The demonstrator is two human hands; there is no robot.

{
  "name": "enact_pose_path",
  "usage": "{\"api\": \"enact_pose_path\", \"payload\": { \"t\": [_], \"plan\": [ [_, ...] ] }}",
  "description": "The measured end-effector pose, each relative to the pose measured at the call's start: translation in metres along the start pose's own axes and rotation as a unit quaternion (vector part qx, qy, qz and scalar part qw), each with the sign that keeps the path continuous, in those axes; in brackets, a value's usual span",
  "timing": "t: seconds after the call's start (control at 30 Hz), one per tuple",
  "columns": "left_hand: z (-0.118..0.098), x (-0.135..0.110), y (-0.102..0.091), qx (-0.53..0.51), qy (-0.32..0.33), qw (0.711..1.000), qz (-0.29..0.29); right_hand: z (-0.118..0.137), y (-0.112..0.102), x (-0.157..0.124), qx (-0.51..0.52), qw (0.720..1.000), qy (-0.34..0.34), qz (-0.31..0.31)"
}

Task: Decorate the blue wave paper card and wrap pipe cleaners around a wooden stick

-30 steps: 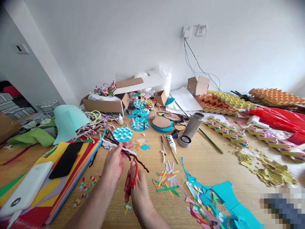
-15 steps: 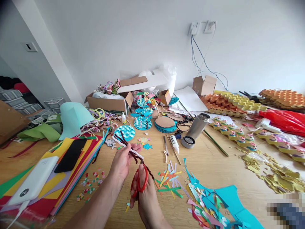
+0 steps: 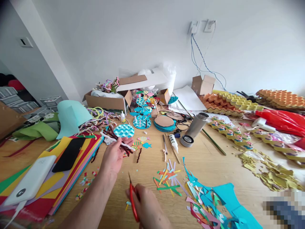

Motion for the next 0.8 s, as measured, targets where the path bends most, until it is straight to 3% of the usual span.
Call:
{"api": "enact_pose_path", "payload": {
  "t": [0.07, 0.13, 0.23, 0.3, 0.4, 0.47, 0.53, 0.67, 0.8],
  "plan": [
    [-0.005, 0.001, -0.001, -0.013, 0.008, 1.000, 0.002, -0.003, -0.003, -0.003, -0.216, 0.976, -0.039, 0.002],
    [-0.010, 0.002, -0.003, -0.025, 0.021, 0.999, 0.001, -0.002, -0.005, -0.007, -0.345, 0.937, -0.049, 0.037],
    [-0.015, 0.004, -0.006, -0.033, 0.038, 0.999, -0.002, 0.010, -0.009, -0.015, -0.445, 0.886, -0.034, 0.125],
    [-0.016, 0.004, -0.007, -0.030, 0.029, 0.999, 0.000, 0.019, -0.015, -0.015, -0.480, 0.863, -0.056, 0.148],
    [-0.016, 0.002, -0.007, -0.024, 0.012, 1.000, 0.010, 0.031, -0.030, 0.003, -0.483, 0.861, -0.138, 0.077],
    [-0.015, 0.001, -0.006, -0.021, 0.011, 1.000, 0.021, 0.033, -0.040, 0.031, -0.482, 0.855, -0.192, -0.029],
    [-0.016, 0.000, -0.005, -0.019, 0.010, 0.999, 0.036, 0.031, -0.046, 0.064, -0.493, 0.845, -0.195, -0.074],
    [-0.019, -0.001, -0.005, -0.018, 0.010, 0.998, 0.052, 0.024, -0.043, 0.111, -0.510, 0.831, -0.200, -0.096],
    [-0.022, -0.001, -0.006, -0.014, 0.000, 0.999, 0.042, 0.016, -0.041, 0.114, -0.517, 0.825, -0.203, -0.102]
  ]
}}
Point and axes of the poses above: each hand's wrist, its own x-axis towards the middle knuckle, its own y-axis out of the palm, z = x × y, the point moved 1 cm from there along x, towards the middle knuckle, and after that the axes turned 2 degrees about -z, right-handed, at the moved point
